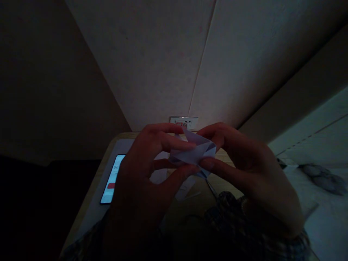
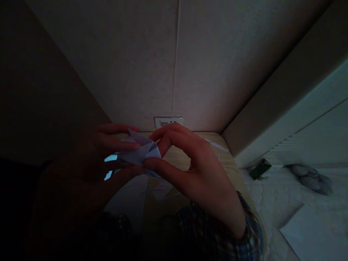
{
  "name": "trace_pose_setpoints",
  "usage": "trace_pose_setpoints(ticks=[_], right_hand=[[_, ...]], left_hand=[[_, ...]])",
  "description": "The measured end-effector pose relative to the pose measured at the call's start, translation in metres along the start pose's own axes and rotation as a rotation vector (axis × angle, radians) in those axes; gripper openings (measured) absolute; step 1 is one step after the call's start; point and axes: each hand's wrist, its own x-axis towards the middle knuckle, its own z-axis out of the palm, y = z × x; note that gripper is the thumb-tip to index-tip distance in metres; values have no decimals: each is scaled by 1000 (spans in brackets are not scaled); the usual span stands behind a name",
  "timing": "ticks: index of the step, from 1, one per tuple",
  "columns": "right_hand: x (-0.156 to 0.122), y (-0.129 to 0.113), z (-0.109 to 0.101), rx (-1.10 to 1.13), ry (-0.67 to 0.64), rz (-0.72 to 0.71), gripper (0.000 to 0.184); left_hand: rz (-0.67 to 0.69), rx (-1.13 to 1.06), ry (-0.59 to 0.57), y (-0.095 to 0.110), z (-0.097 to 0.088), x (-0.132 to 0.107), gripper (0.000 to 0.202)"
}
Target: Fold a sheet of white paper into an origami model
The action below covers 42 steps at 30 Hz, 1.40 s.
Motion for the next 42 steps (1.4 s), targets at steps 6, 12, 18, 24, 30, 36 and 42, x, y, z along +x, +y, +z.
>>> trace_pose_setpoints(ticks=[6,12,18,24,30,36,42], right_hand=[[3,-1,4,32,-17,12,21],[2,0,1,4,-3,0,17],[-2,5,3,122,106,38,18],[-4,12,4,253,180,11,16],[-4,9,5,195,163,-6,17],[-7,4,5,62,132,4,10],[-2,5,4,107,86,78,23]], left_hand=[[61,90,17,-1,1,-2,27],[40,59,30,-3,-1,-4,26],[69,-63,81,-6,4,-3,35],[-59,-501,46,-9,10,5,42],[-90,-466,103,-13,5,6,36],[-95,-426,117,-12,4,4,33],[-75,-211,204,0,5,6,31]])
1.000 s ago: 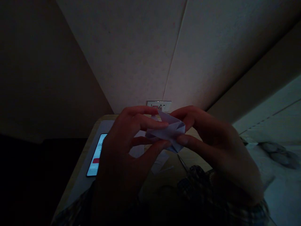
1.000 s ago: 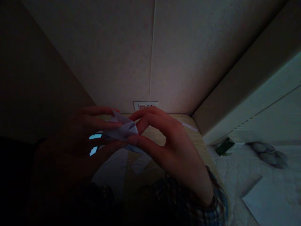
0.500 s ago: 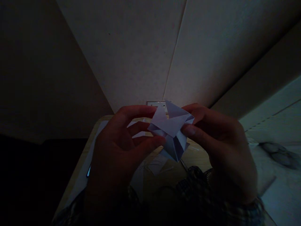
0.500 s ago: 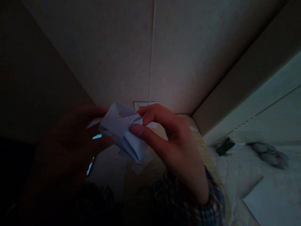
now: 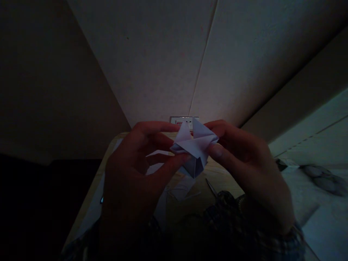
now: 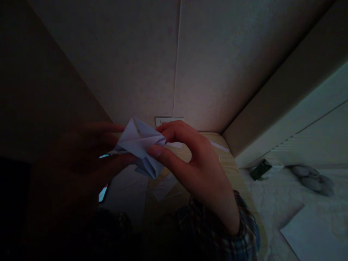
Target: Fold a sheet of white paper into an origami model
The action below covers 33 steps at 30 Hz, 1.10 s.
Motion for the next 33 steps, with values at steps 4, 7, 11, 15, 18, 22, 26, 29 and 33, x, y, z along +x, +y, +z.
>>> trace_pose_setpoints(ticks=[4,7,11,15,18,22,26,29,33], right_hand=[[5,1,1,23,-3,47,22],[6,0,1,48,-10,65,21],[5,0,0,45,-1,45,17],[5,1,0,16,-28,18,14],[6,1,0,1,-48,14,13],[6,-1,-2,12,-55,23,13],[6,-1,-2,45,-57,41,16],[6,0,-1,77,-58,32,16],[8,1,1,147,-71,45,12]], left_hand=[[15,18,23,5,2,-2,36],[12,8,4,5,1,-1,36],[30,-19,-12,3,1,1,36],[10,-45,-20,3,2,1,36],[45,-34,-6,3,3,0,34],[40,18,-15,4,3,0,30],[54,42,-21,5,0,0,29],[41,37,-22,6,-1,-2,30],[34,19,-60,8,0,-3,31]])
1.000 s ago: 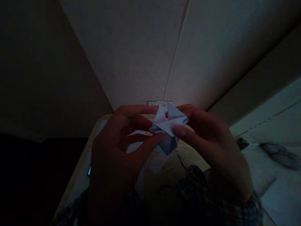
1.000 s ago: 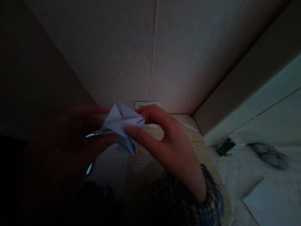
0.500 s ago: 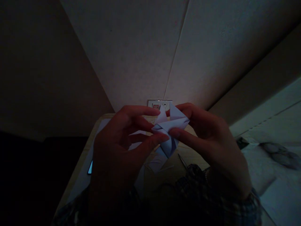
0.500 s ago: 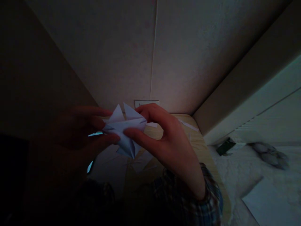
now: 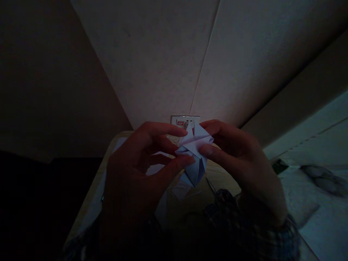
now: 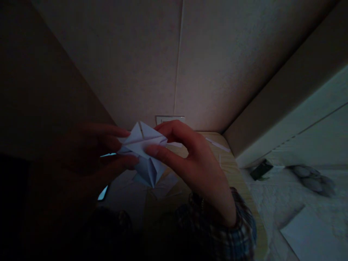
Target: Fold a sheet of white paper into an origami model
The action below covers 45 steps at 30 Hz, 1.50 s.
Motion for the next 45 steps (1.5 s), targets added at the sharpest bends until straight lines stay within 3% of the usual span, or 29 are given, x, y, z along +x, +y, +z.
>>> trace_pose_setpoints(ticks=[11,18,24,29,34,36,42,45], right_hand=[[-2,0,0,-39,-11,11,16],[-3,-1,3,13,60,17,17],[-3,-2,2,-35,11,29,21],[-4,0,1,-62,3,33,19],[-7,5,-1,-98,0,-3,17],[-8,5,-1,-139,1,-7,17],[-11,4,1,-208,-7,-13,14],[-10,5,0,-220,-11,-27,15]], left_hand=[[4,8,-4,-3,0,1,28],[-127,-103,-25,-2,6,-1,49],[-88,-115,14,-3,7,1,42],[-63,-153,-84,-8,0,5,45],[-149,-192,-156,-13,-7,5,38],[-137,-175,-142,-14,-7,3,35],[-65,-31,58,-13,-2,-2,28],[-62,-25,54,-10,0,-2,27]])
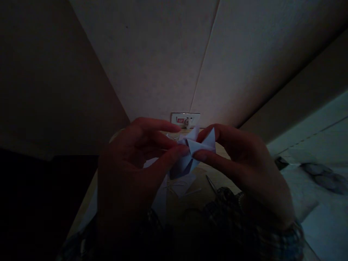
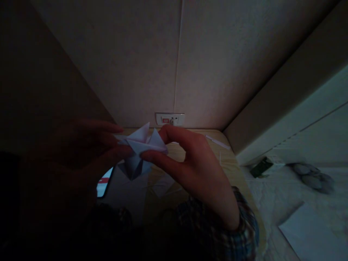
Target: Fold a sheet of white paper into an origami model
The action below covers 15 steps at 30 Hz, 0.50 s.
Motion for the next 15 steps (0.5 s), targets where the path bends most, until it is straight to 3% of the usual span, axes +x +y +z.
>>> trace_pose_setpoints(ticks=[5,11,15], right_hand=[[2,0,0,13,29,-10,17],[3,-3,1,-5,19,8,18],[4,-2,0,-2,-15,3,17]], left_hand=[[-1,-60,-110,3,1,5,45],[-15,-96,-60,3,4,3,42],[-47,-62,-98,3,2,3,40]])
